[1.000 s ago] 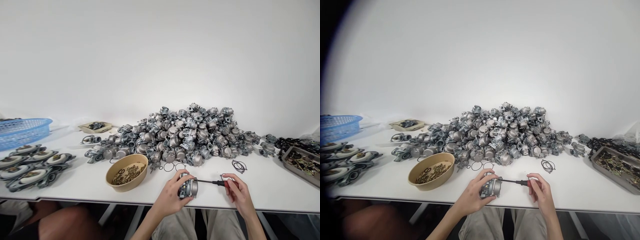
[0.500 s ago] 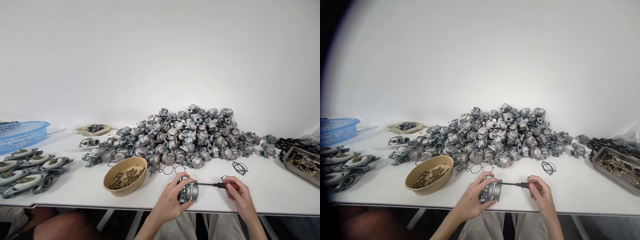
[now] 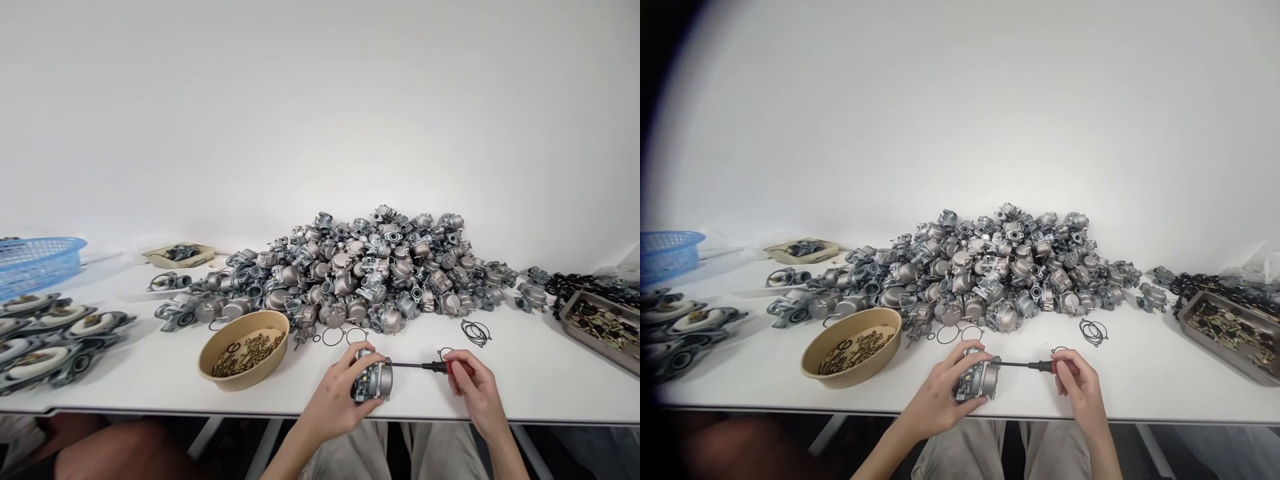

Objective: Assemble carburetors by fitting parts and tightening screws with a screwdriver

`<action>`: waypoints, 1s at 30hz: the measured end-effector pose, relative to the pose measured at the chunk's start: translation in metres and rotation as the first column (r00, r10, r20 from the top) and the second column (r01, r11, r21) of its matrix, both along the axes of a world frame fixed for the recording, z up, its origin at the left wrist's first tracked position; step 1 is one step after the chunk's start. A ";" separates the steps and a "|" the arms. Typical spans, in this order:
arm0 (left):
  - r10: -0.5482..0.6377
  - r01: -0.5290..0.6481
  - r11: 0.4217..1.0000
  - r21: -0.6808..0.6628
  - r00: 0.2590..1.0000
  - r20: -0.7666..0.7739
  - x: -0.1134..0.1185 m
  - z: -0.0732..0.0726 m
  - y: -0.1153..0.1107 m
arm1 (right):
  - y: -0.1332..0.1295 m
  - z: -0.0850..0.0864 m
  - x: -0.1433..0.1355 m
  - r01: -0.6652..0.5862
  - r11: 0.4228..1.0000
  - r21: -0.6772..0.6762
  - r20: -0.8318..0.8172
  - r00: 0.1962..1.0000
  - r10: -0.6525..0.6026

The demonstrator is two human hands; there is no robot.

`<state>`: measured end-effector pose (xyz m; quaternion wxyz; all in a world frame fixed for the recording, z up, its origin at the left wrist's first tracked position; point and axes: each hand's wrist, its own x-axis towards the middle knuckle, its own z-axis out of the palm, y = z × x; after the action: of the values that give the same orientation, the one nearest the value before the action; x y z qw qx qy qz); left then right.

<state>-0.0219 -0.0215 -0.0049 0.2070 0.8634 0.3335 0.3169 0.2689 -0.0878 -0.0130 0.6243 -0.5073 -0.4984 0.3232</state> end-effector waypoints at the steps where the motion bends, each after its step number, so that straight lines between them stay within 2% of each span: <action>1: 0.000 0.000 1.000 0.001 1.000 0.001 0.000 0.000 0.000 | 0.001 0.000 -0.001 0.011 1.000 0.000 -0.013 1.000 -0.011; 7: -0.011 0.011 1.000 -0.001 1.000 0.006 0.000 0.003 -0.001 | -0.001 0.002 -0.001 -0.037 0.995 0.091 0.000 0.999 0.037; 13: 0.012 -0.012 0.999 -0.037 1.000 -0.010 0.001 0.005 -0.002 | -0.002 -0.005 -0.001 0.064 0.997 0.052 0.009 0.998 -0.065; 19: 0.005 -0.005 0.998 -0.059 1.000 -0.007 0.001 0.006 -0.002 | -0.003 -0.010 -0.002 0.022 0.990 0.138 -0.027 0.999 -0.019; 25: 0.008 -0.008 0.999 -0.053 1.000 0.012 0.001 0.005 -0.002 | 0.004 -0.012 0.000 0.066 0.998 0.019 -0.017 0.998 -0.066; 30: 0.002 -0.001 0.999 -0.042 1.000 0.024 0.002 0.006 -0.001 | 0.000 -0.007 -0.001 0.000 0.997 0.071 -0.025 1.000 0.002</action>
<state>-0.0198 -0.0227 0.0008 0.2289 0.8547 0.3384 0.3203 0.2681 -0.0881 -0.0201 0.6481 -0.4803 -0.5019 0.3121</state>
